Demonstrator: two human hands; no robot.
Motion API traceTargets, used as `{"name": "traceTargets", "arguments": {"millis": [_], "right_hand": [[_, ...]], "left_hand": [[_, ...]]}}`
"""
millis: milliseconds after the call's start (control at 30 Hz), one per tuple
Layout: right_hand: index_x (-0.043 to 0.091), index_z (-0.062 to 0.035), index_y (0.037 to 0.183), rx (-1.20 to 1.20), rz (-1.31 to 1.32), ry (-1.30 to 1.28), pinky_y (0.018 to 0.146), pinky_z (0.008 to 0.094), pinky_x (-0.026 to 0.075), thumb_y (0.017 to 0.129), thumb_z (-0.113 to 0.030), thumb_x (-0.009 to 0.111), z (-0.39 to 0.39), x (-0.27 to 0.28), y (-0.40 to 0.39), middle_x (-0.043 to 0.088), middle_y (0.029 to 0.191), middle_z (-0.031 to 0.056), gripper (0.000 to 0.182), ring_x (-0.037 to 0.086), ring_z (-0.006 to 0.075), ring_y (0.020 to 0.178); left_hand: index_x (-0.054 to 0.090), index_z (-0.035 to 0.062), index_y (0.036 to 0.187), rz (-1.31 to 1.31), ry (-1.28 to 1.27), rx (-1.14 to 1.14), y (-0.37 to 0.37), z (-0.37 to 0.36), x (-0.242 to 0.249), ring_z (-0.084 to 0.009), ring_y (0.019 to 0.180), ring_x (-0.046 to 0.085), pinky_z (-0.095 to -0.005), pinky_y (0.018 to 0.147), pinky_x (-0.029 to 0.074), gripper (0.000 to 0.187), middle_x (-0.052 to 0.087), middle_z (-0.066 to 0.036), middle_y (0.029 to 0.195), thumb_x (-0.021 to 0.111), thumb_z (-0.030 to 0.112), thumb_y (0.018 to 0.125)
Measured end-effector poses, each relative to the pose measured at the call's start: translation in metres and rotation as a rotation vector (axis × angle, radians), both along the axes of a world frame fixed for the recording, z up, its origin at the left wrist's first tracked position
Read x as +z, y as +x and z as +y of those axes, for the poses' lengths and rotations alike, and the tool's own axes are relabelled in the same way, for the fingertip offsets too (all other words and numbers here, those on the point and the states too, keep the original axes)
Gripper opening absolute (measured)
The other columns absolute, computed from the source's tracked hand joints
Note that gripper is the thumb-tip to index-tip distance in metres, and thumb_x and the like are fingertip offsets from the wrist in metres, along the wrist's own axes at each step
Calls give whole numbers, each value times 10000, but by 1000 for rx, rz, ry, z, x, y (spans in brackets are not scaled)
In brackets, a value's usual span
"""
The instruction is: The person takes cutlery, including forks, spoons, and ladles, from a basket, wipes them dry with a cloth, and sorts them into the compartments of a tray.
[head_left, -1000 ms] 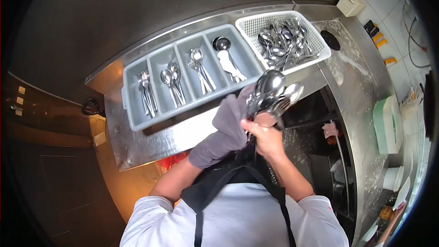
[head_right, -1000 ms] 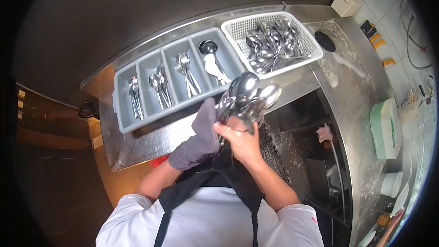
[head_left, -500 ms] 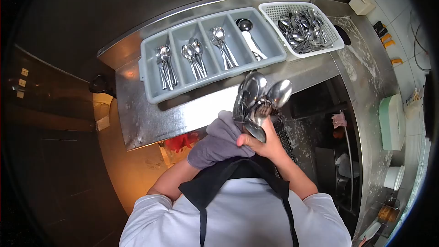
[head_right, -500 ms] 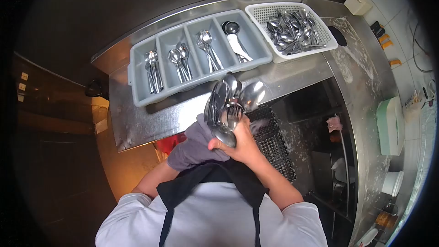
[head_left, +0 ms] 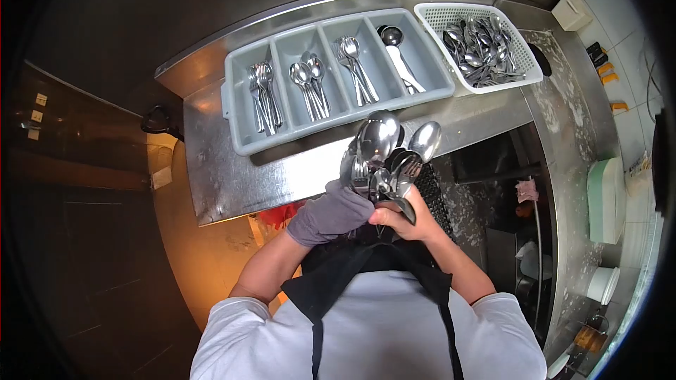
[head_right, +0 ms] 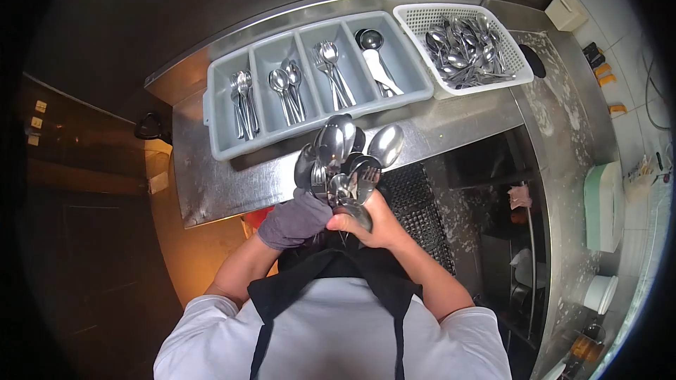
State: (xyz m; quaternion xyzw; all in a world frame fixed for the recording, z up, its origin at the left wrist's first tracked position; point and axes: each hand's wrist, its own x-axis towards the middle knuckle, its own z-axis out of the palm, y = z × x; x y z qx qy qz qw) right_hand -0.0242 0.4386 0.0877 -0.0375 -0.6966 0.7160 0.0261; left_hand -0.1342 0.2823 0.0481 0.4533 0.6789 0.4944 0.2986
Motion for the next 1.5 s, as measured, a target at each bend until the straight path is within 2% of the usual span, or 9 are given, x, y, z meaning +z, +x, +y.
{"name": "traceTargets", "arguments": {"millis": [167,367,667,700,833,1000,1200,1367,1500], "right_hand": [[549,11,1228,-56,242,173,1004,359,386,810,-402,771,32,-29,-6,563,1210,125,629,544,249,1112],[555,-14,1244,-79,-134,-125,967,336,422,819,-392,767,22,-30,-1,601,1188,54,607,541,173,1088],[525,14,1274,42,-76,-172,961,349,431,666,-387,891,33,-17,-18,591,1209,80,815,526,191,1119],[384,26,1376,59,-120,-347,1014,350,398,599,-361,933,34,-9,-19,526,1292,101,1028,491,196,1179],[54,14,1516,-149,110,-326,1128,365,272,612,-435,913,35,-14,-16,314,1478,156,1326,348,236,1358],[-8,47,1514,-323,364,-159,1182,395,135,814,-184,735,57,-16,-45,84,1583,222,1047,151,306,1464],[-5,55,1513,-333,261,102,1143,377,223,868,-145,648,40,-38,-31,174,1545,271,939,229,292,1426],[-242,-57,1484,-309,293,-291,1155,477,171,736,-656,713,53,-27,-29,77,1562,288,1353,184,407,1434],[119,-50,1523,-296,328,-268,1064,429,355,923,-492,581,106,-21,-61,303,1510,209,877,409,307,1327]], "left_hand": [[585,45,1172,184,116,50,-8,27,26,-229,938,636,-326,859,504,425,657,-89,1052,719,196,798],[572,65,1238,-56,152,86,4,37,49,-236,1063,599,-339,952,435,502,644,-90,1125,704,258,793],[604,87,1137,456,119,137,7,51,24,-286,957,634,-382,851,486,416,657,-89,1084,650,325,800],[587,94,1195,444,15,91,3,53,38,-255,1162,565,-396,965,445,502,600,-104,1221,700,321,762],[642,80,1114,195,-217,273,13,47,25,-218,778,688,-322,688,553,475,700,-58,889,782,214,680],[631,25,1064,443,92,212,-12,51,13,-227,714,652,-302,643,521,396,672,-98,843,752,204,732],[590,19,1106,151,72,180,-7,49,9,-227,834,613,-371,740,507,331,630,-114,948,623,217,843],[556,14,1142,-203,55,123,3,47,-72,-228,933,580,-429,820,496,300,595,-128,1037,516,228,936],[531,11,1176,-813,249,134,-3,53,-64,-235,987,563,-466,882,489,304,571,-138,1085,428,237,1001]]}}
